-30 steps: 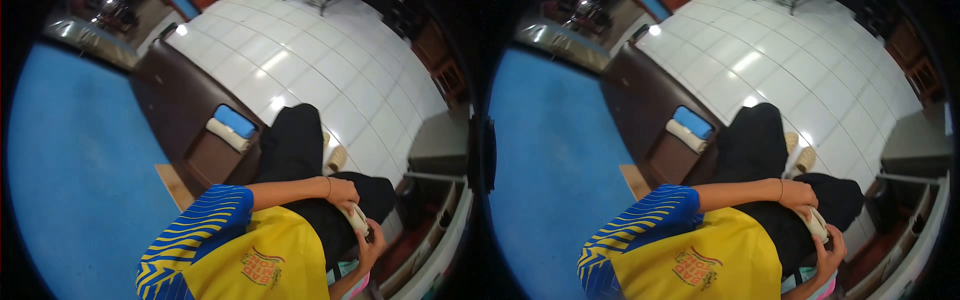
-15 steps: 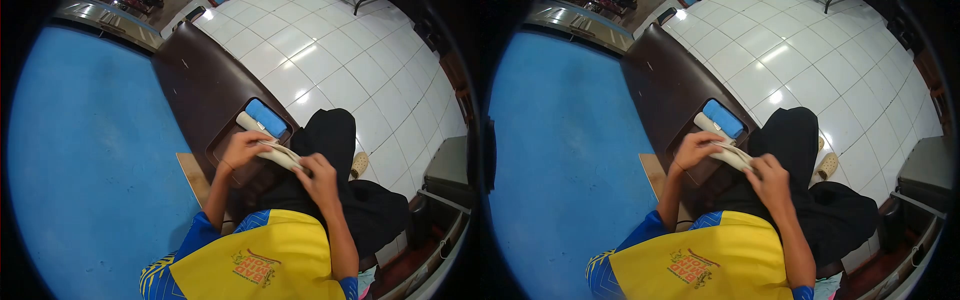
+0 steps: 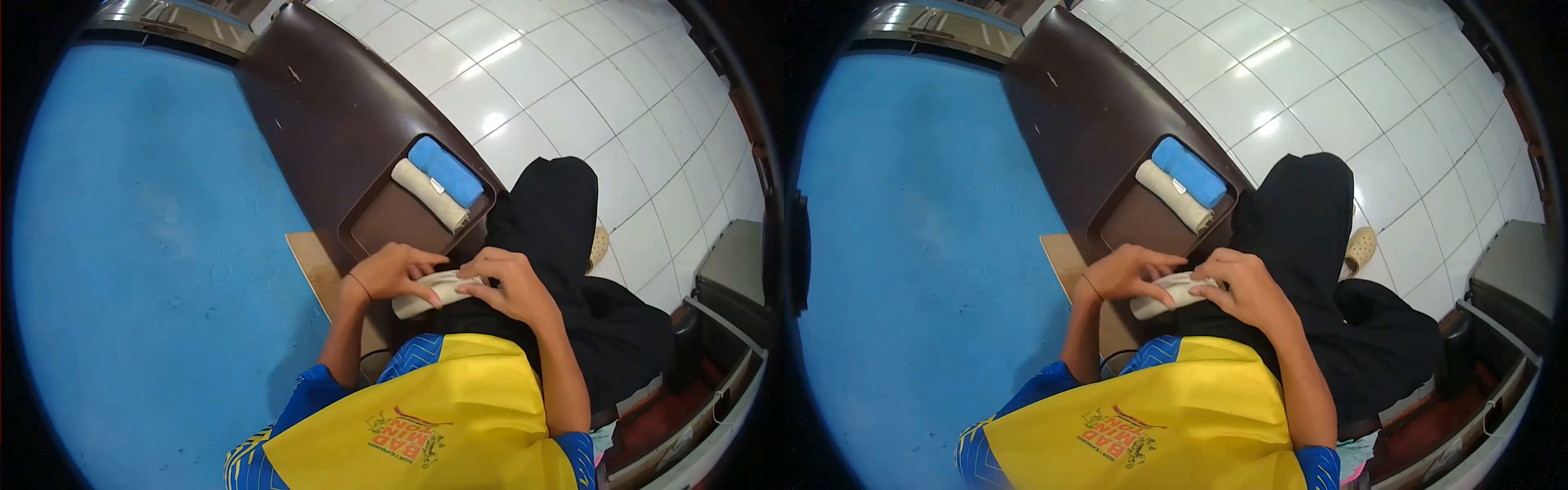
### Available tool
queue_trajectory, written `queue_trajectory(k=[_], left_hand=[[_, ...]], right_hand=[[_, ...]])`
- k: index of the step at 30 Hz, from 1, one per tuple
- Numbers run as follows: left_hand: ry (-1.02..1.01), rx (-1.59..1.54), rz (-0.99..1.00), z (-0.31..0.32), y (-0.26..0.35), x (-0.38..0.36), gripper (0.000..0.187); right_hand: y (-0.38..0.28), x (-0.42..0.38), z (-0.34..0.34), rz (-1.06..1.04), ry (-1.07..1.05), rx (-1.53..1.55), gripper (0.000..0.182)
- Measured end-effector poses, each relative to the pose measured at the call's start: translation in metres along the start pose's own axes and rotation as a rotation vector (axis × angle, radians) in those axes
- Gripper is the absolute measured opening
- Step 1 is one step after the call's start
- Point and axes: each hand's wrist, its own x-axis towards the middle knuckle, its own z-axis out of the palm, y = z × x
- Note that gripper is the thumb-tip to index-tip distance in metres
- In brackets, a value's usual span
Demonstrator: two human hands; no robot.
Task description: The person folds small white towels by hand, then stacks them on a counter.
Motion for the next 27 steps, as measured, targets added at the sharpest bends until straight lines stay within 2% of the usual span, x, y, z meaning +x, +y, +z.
queue_trajectory(k=[1, 2, 4, 5, 6, 8, 12, 16, 18, 21, 23, 25, 27], left_hand=[[-0.033, 0.033, 0.092, 0.01, 0.006, 0.004, 0.067], [-0.047, 0.103, 0.297, 0.02, 0.003, 0.011, 0.064], [-0.029, 0.049, 0.428, 0.035, 0.004, 0.024, 0.059], [-0.102, 0.022, 0.308, 0.034, 0.011, 0.024, 0.053], [-0.111, 0.026, 0.311, 0.034, 0.012, 0.025, 0.053], [-0.189, 0.071, 0.179, 0.034, 0.015, 0.025, 0.048], [-0.187, 0.087, 0.263, 0.03, 0.013, 0.027, 0.043], [-0.085, 0.145, 0.172, 0.031, 0.025, 0.028, 0.034], [0.115, 0.258, 0.239, 0.034, 0.027, 0.029, 0.028], [0.135, 0.332, 0.307, 0.024, 0.017, 0.033, 0.024], [0.104, 0.392, 0.265, 0.018, 0.014, 0.03, 0.024], [0.257, 0.698, 0.256, 0.012, 0.011, 0.027, 0.026], [0.262, 0.718, 0.241, 0.003, 0.006, 0.025, 0.028]], right_hand=[[-0.001, -0.007, -0.001, 0.013, -0.025, 0.045, 0.02], [0.0, -0.012, 0.0, 0.009, -0.04, 0.066, 0.021], [0.008, -0.017, 0.004, -0.005, -0.033, 0.065, 0.021], [0.01, -0.02, 0.006, -0.028, -0.035, 0.068, 0.021], [0.011, -0.022, 0.006, -0.013, -0.036, 0.059, 0.021], [0.009, -0.023, 0.004, -0.014, -0.024, 0.046, 0.02], [0.009, -0.026, 0.005, -0.021, 0.088, 0.02, 0.02], [0.018, -0.027, 0.011, 0.0, 0.195, -0.042, 0.018], [0.02, -0.025, 0.016, 0.023, 0.264, -0.037, 0.019], [0.024, -0.017, 0.028, -0.018, 0.337, -0.009, 0.016], [0.027, -0.007, 0.041, -0.023, 0.367, -0.035, 0.016], [0.03, 0.004, 0.055, -0.052, 0.41, -0.113, 0.017], [0.027, 0.017, 0.065, -0.047, 0.418, -0.137, 0.017]])
